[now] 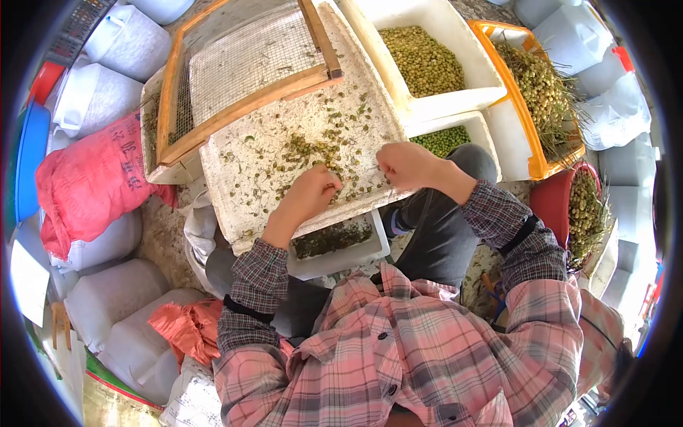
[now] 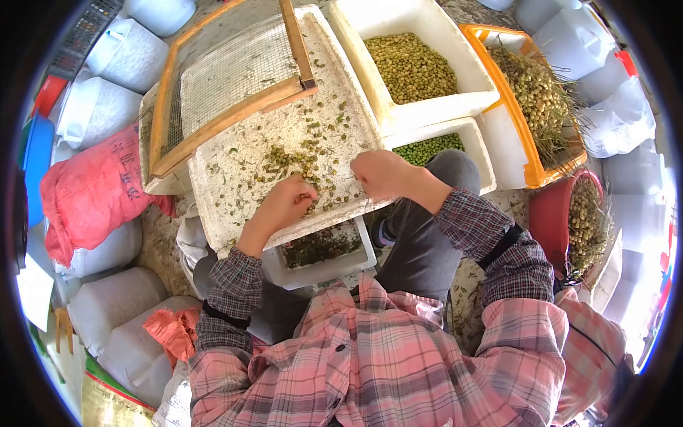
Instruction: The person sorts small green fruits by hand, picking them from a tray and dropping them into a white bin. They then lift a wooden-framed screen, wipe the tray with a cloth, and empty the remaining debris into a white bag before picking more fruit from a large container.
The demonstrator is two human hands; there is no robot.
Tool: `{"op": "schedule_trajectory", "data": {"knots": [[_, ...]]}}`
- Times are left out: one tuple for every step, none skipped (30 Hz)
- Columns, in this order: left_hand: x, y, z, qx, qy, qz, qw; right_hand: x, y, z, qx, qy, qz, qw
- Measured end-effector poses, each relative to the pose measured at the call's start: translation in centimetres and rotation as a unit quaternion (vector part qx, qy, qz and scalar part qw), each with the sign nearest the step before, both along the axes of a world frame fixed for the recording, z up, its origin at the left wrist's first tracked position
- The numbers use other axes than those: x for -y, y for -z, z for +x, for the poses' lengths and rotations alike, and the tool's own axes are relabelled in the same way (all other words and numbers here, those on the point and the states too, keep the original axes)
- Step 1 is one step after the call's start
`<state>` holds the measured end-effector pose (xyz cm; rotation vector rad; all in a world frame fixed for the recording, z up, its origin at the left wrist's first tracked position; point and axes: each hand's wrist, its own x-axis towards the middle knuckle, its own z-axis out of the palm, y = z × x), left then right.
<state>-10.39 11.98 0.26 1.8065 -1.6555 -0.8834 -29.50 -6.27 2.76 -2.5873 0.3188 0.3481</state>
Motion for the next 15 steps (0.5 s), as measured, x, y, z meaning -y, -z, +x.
{"op": "schedule_trajectory", "data": {"knots": [[-0.2,0.0,0.1,-0.013,-0.006,-0.007,1.0,0.0,-0.6,0.1,0.024,0.051,0.09,0.994],[-0.6,-0.1,0.1,-0.027,-0.011,-0.013,0.999,0.0,-1.2,0.2,0.048,0.101,0.178,0.978],[-0.8,-0.2,0.1,-0.04,-0.016,-0.021,0.999,0.0,-1.5,0.3,0.071,0.151,0.265,0.95],[-0.9,-0.1,0.1,-0.041,-0.016,-0.014,0.999,-0.1,-1.4,0.4,0.056,0.195,0.359,0.911],[-1.0,-0.1,0.0,-0.042,-0.016,-0.008,0.999,-0.2,-1.1,0.4,0.04,0.236,0.448,0.861],[-1.0,-0.1,-0.2,-0.043,-0.015,-0.002,0.999,-0.3,-0.8,0.4,0.024,0.276,0.532,0.8],[-0.9,-0.2,-0.4,-0.016,-0.013,-0.001,1.0,-0.6,-0.6,0.3,0.034,0.29,0.566,0.771],[-0.7,-0.2,-0.6,0.011,-0.011,-0.001,1.0,-0.9,-0.4,0.3,0.044,0.303,0.598,0.741],[-0.5,-0.3,-0.8,0.038,-0.009,-0.001,0.999,-1.2,-0.2,0.3,0.054,0.316,0.629,0.709],[-0.4,-0.2,-1.0,0.045,-0.002,-0.016,0.999,-1.3,0.1,0.3,0.068,0.313,0.635,0.702],[-0.2,0.0,-1.2,0.051,0.004,-0.031,0.998,-1.3,0.3,0.4,0.082,0.311,0.642,0.696],[0.0,-0.1,-1.4,0.058,0.011,-0.047,0.997,-1.3,0.1,0.5,0.096,0.308,0.647,0.691],[0.1,-0.3,-1.4,0.067,0.02,-0.033,0.997,-1.2,-0.2,0.5,0.106,0.322,0.638,0.692],[0.2,-0.5,-1.4,0.077,0.028,-0.018,0.996,-1.1,-0.7,0.4,0.116,0.336,0.628,0.692],[0.3,-0.7,-1.4,0.087,0.035,-0.003,0.996,-0.9,-1.1,0.4,0.126,0.349,0.618,0.693]]}}
